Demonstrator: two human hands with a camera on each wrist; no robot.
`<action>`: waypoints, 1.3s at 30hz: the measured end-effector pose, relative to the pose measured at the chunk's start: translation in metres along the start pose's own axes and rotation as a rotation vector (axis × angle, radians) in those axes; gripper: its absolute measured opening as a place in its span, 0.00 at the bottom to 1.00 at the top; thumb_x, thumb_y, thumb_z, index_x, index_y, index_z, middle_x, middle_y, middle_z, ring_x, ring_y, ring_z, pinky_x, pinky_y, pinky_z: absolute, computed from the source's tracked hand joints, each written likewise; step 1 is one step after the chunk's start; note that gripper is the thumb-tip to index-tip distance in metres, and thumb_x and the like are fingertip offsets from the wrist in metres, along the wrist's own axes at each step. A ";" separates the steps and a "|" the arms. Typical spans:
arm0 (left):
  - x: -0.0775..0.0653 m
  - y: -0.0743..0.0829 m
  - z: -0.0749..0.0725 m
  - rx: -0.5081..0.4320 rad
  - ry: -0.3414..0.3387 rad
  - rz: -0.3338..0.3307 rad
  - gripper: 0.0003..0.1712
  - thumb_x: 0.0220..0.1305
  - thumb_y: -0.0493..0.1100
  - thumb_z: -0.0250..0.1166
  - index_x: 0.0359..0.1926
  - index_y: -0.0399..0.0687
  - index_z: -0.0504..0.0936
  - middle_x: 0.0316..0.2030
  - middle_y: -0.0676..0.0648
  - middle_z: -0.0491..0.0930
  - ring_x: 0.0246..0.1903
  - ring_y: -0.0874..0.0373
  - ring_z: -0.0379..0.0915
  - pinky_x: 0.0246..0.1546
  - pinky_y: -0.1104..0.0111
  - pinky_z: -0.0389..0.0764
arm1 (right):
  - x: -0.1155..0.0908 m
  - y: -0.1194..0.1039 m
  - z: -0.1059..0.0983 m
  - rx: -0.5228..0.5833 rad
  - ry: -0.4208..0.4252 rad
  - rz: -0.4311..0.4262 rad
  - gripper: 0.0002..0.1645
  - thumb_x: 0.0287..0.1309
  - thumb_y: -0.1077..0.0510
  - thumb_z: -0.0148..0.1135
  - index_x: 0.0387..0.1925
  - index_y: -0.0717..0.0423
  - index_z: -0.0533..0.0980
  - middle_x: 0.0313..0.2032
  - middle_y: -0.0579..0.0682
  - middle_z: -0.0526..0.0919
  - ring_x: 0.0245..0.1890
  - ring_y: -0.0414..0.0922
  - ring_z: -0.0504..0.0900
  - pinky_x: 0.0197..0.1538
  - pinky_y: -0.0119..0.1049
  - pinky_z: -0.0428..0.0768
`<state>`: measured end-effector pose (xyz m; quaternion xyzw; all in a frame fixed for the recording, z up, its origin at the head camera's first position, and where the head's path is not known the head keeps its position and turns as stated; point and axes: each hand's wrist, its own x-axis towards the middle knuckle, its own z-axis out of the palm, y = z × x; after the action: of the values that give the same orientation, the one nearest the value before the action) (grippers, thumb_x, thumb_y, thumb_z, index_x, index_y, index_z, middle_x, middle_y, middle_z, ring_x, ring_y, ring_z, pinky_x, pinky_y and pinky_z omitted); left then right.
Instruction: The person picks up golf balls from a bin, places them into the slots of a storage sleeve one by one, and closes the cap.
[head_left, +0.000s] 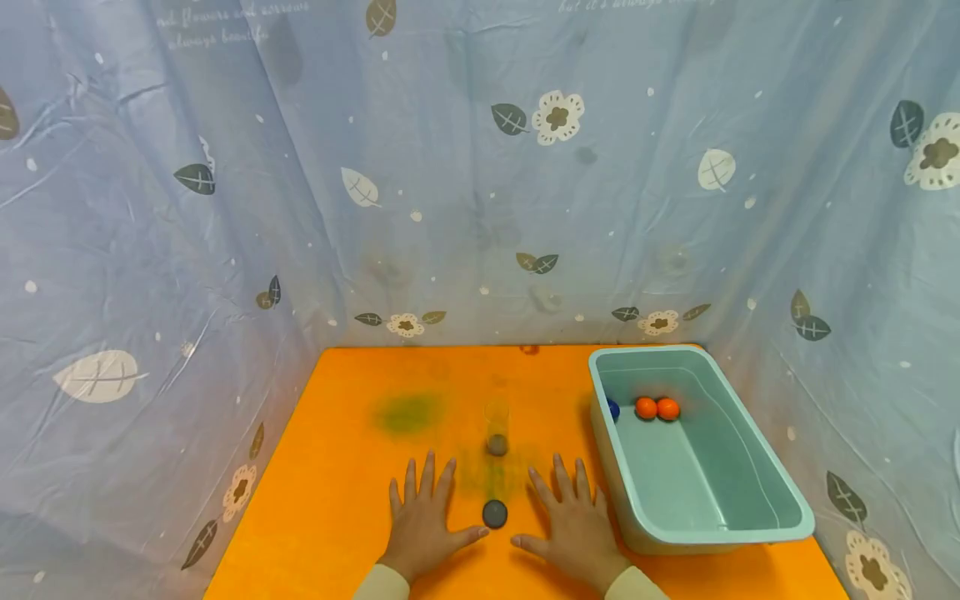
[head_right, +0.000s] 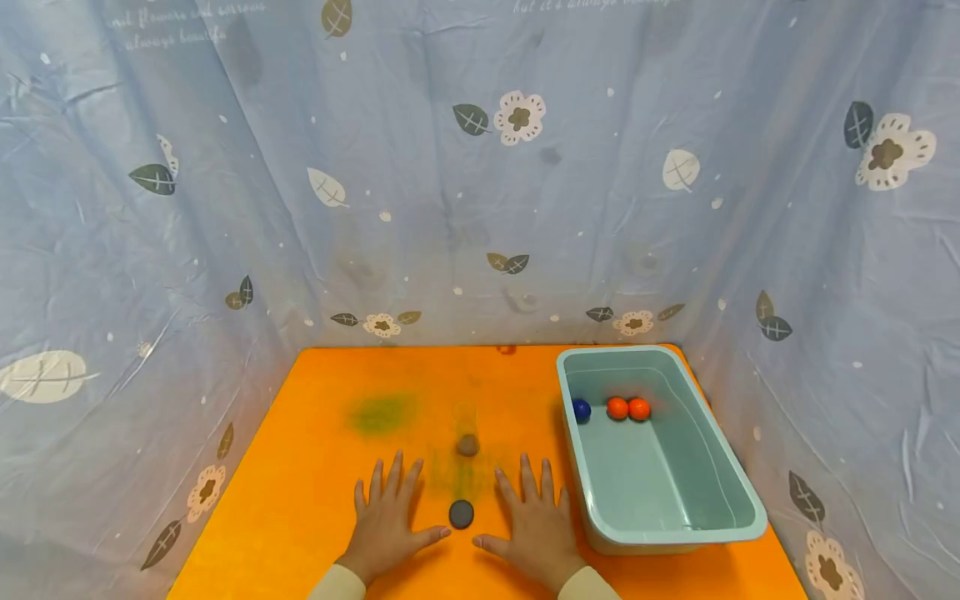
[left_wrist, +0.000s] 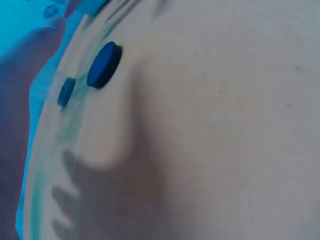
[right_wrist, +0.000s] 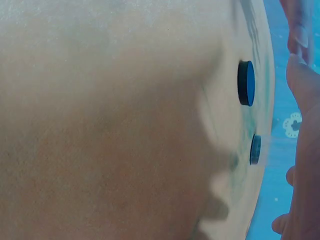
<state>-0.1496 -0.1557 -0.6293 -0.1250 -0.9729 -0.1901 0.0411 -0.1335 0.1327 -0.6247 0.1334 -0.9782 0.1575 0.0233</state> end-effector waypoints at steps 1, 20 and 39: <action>0.003 0.001 -0.001 0.003 0.016 0.007 0.70 0.54 0.87 0.68 0.86 0.53 0.60 0.84 0.34 0.50 0.80 0.23 0.41 0.66 0.19 0.45 | 0.000 0.000 0.000 0.004 -0.002 0.002 0.64 0.54 0.12 0.65 0.83 0.40 0.67 0.82 0.65 0.57 0.78 0.77 0.52 0.64 0.82 0.64; 0.100 0.051 0.013 -0.928 0.062 -0.136 0.63 0.61 0.59 0.84 0.87 0.56 0.54 0.82 0.42 0.58 0.79 0.38 0.53 0.71 0.37 0.64 | -0.015 -0.010 -0.003 0.048 -0.018 0.038 0.62 0.56 0.13 0.64 0.83 0.41 0.68 0.83 0.63 0.57 0.78 0.75 0.55 0.62 0.81 0.66; 0.135 0.058 0.014 -0.906 0.050 -0.098 0.25 0.75 0.46 0.75 0.66 0.46 0.78 0.53 0.48 0.81 0.52 0.51 0.79 0.49 0.57 0.84 | -0.012 -0.017 -0.025 0.152 0.018 0.004 0.59 0.63 0.17 0.62 0.84 0.46 0.65 0.82 0.63 0.57 0.77 0.74 0.58 0.60 0.75 0.73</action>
<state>-0.2653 -0.0678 -0.6046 -0.0794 -0.7951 -0.6012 -0.0034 -0.1169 0.1281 -0.5969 0.1311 -0.9635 0.2324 0.0217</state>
